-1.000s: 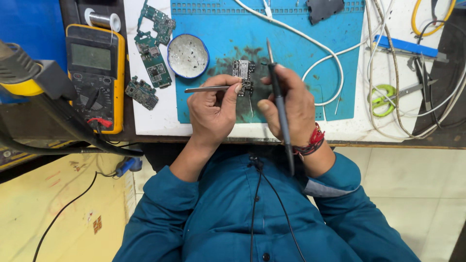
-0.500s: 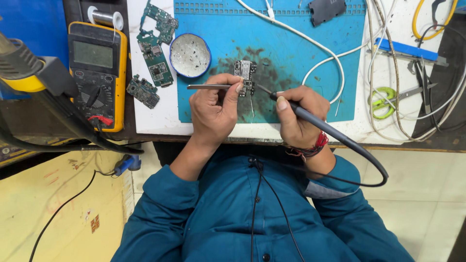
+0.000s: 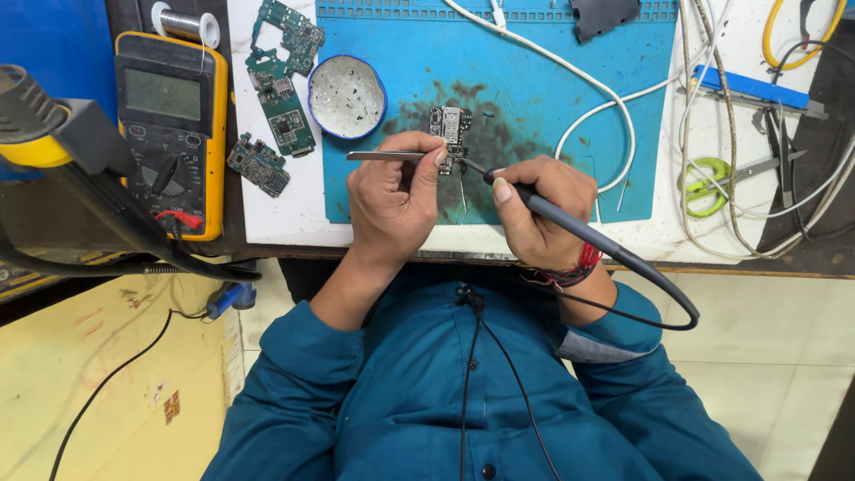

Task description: The person solders components on a small circuit board at a workbench, holding the board with tweezers in one hand and a soldering iron in the other. They periodically dip the iron or a tool into a small bowl and continue soldering different points on the board.

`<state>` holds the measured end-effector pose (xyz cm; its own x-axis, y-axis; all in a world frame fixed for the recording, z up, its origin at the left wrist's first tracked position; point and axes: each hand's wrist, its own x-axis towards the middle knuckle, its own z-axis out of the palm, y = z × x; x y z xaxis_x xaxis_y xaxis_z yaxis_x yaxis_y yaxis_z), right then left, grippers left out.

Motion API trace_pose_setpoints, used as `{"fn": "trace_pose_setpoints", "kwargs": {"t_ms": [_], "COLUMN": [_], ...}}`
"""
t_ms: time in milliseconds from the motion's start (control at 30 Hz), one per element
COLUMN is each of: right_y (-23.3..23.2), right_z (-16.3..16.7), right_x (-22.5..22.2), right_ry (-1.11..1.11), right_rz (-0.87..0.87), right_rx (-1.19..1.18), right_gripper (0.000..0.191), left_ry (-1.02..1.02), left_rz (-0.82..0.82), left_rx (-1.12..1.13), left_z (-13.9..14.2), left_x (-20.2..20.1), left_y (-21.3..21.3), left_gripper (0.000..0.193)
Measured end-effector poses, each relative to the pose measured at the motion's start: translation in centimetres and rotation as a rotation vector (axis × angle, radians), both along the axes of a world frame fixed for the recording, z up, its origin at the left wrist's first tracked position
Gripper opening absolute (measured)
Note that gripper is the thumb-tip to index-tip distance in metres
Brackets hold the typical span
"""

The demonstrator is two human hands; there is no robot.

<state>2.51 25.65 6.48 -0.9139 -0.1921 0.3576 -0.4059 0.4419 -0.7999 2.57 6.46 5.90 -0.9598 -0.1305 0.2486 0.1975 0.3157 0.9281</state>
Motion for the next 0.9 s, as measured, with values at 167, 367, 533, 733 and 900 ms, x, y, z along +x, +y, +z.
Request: {"fn": "trace_pose_setpoints", "kwargs": {"t_ms": [167, 367, 533, 733, 900], "right_y": [-0.03, -0.01, 0.00, 0.12, 0.07], "right_z": [0.00, -0.08, -0.21, -0.27, -0.38], "right_x": [-0.12, -0.11, -0.01, 0.06, 0.02], "right_ry": [-0.003, 0.002, -0.001, 0.001, 0.003], "right_rz": [-0.003, -0.003, -0.015, -0.009, -0.009], "right_rx": [-0.010, -0.006, -0.010, -0.014, -0.020], "right_gripper": [0.007, 0.008, 0.007, 0.007, 0.006], "left_ry": [0.010, 0.027, 0.009, 0.003, 0.012], "left_rz": [0.000, -0.006, -0.007, -0.009, -0.012], "left_rx": [-0.009, -0.018, -0.019, -0.014, -0.012], "left_z": [0.04, -0.08, -0.02, 0.00, 0.01], "left_x": [-0.14, -0.06, -0.02, 0.02, 0.01], "left_y": [0.01, 0.01, 0.03, 0.09, 0.08], "left_gripper": [0.008, 0.008, 0.008, 0.007, 0.008]}}
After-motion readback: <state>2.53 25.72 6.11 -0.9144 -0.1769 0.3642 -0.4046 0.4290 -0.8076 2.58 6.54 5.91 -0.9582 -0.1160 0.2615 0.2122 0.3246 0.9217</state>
